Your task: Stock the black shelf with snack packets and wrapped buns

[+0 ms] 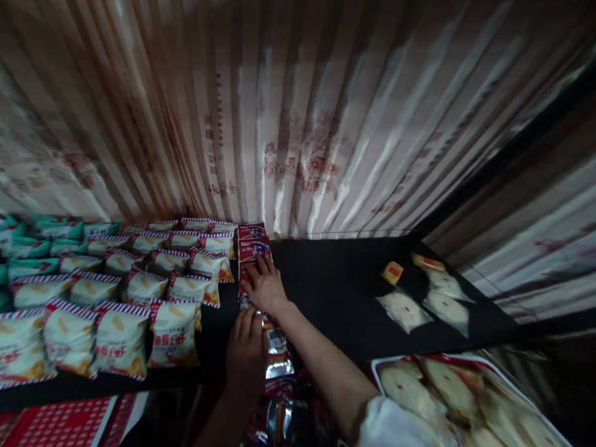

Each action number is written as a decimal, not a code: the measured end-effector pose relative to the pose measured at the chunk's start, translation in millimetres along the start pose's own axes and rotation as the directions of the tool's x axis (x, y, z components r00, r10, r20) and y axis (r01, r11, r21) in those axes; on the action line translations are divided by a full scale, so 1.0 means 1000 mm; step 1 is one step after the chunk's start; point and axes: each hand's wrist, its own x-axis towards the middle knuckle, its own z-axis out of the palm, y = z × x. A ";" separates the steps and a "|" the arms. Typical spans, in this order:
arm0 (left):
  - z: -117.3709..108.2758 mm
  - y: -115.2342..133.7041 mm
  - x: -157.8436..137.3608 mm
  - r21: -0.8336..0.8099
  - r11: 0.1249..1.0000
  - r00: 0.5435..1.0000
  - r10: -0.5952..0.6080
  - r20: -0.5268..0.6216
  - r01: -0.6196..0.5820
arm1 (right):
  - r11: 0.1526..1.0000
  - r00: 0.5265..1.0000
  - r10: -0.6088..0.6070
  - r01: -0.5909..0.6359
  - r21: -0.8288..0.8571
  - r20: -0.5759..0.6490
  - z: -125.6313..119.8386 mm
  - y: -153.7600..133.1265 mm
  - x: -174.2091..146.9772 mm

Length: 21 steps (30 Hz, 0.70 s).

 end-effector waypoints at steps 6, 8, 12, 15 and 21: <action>-0.003 0.004 0.003 0.012 1.000 1.000 -0.007 0.020 0.007 | 0.998 0.991 -0.029 0.037 0.059 -0.132 0.004 0.003 -0.002; -0.003 0.003 0.004 0.005 1.000 1.000 -0.008 0.016 0.008 | 0.991 0.973 -0.077 0.098 0.086 -0.218 0.003 0.004 -0.004; -0.011 0.002 0.007 -0.063 0.998 1.000 -0.007 0.019 0.008 | 0.959 0.896 -0.142 0.230 0.167 -0.420 -0.006 0.006 -0.020; -0.026 0.005 0.003 -0.153 0.988 0.998 -0.029 0.049 0.036 | 0.925 0.849 -0.094 0.267 0.269 -0.520 -0.016 0.009 -0.050; -0.064 0.018 -0.052 -0.422 0.898 0.980 -0.043 0.197 0.124 | 0.871 0.886 0.107 0.135 0.472 -0.450 -0.005 0.004 -0.146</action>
